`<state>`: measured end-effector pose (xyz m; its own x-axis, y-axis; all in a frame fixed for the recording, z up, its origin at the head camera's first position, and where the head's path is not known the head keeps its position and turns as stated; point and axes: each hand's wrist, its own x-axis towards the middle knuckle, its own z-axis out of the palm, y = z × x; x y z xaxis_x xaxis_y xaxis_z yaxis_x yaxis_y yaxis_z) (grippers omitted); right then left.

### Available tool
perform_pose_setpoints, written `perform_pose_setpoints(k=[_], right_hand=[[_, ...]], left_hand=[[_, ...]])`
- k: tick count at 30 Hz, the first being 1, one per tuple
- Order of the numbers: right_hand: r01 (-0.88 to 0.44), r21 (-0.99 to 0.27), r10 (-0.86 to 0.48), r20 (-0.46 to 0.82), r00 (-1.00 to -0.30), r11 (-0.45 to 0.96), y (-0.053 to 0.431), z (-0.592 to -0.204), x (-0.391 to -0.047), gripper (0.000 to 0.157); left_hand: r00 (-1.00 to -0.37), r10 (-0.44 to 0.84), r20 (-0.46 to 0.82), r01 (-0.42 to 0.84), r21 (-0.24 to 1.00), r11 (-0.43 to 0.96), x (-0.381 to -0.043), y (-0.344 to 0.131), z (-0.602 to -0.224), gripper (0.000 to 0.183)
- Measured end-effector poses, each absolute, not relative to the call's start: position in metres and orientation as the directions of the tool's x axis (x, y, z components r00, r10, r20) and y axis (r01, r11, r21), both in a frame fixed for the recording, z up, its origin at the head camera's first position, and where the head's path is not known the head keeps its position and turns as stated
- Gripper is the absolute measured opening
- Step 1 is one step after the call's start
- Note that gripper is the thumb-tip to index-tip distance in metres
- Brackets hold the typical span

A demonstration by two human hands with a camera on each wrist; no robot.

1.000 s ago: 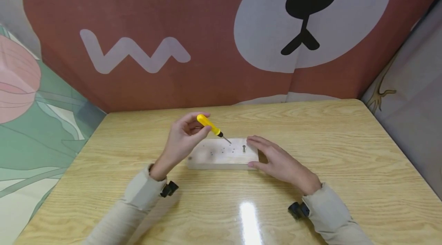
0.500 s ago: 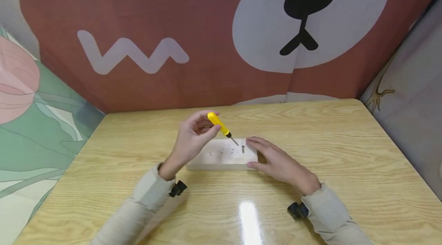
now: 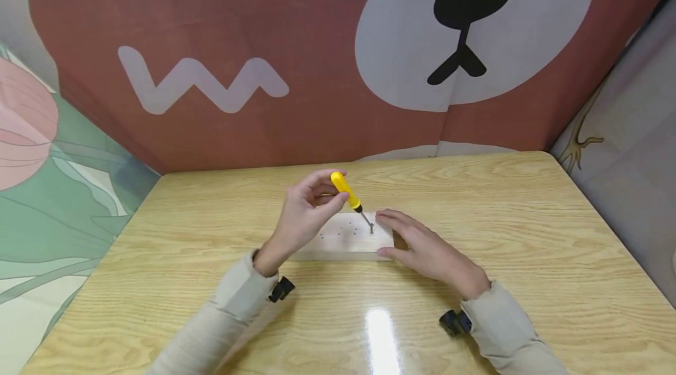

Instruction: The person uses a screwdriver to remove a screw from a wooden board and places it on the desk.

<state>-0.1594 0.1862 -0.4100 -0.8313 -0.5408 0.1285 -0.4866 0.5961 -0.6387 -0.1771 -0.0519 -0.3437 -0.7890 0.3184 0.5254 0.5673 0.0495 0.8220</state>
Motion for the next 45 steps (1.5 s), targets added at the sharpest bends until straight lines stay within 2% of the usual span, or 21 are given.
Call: perform_pose_setpoints(k=[19, 36, 45], right_hand=[[-0.47, -0.644, -0.539, 0.105, -0.836, 0.603, 0.185, -0.41, -0.16, 0.067], [-0.467, -0.653, -0.537, 0.108, -0.836, 0.596, 0.186, -0.408, -0.159, 0.065], [-0.474, -0.655, -0.54, 0.117, -0.833, 0.589, 0.185, -0.408, -0.159, 0.065]], left_hand=[[-0.733, 0.369, 0.571, 0.651, 0.746, 0.139, -0.178, -0.045, -0.339, 0.034], [-0.746, 0.398, 0.533, 0.632, 0.756, 0.172, -0.179, -0.04, -0.335, 0.035], [-0.737, 0.469, 0.486, 0.618, 0.766, 0.178, -0.18, -0.033, -0.333, 0.037]])
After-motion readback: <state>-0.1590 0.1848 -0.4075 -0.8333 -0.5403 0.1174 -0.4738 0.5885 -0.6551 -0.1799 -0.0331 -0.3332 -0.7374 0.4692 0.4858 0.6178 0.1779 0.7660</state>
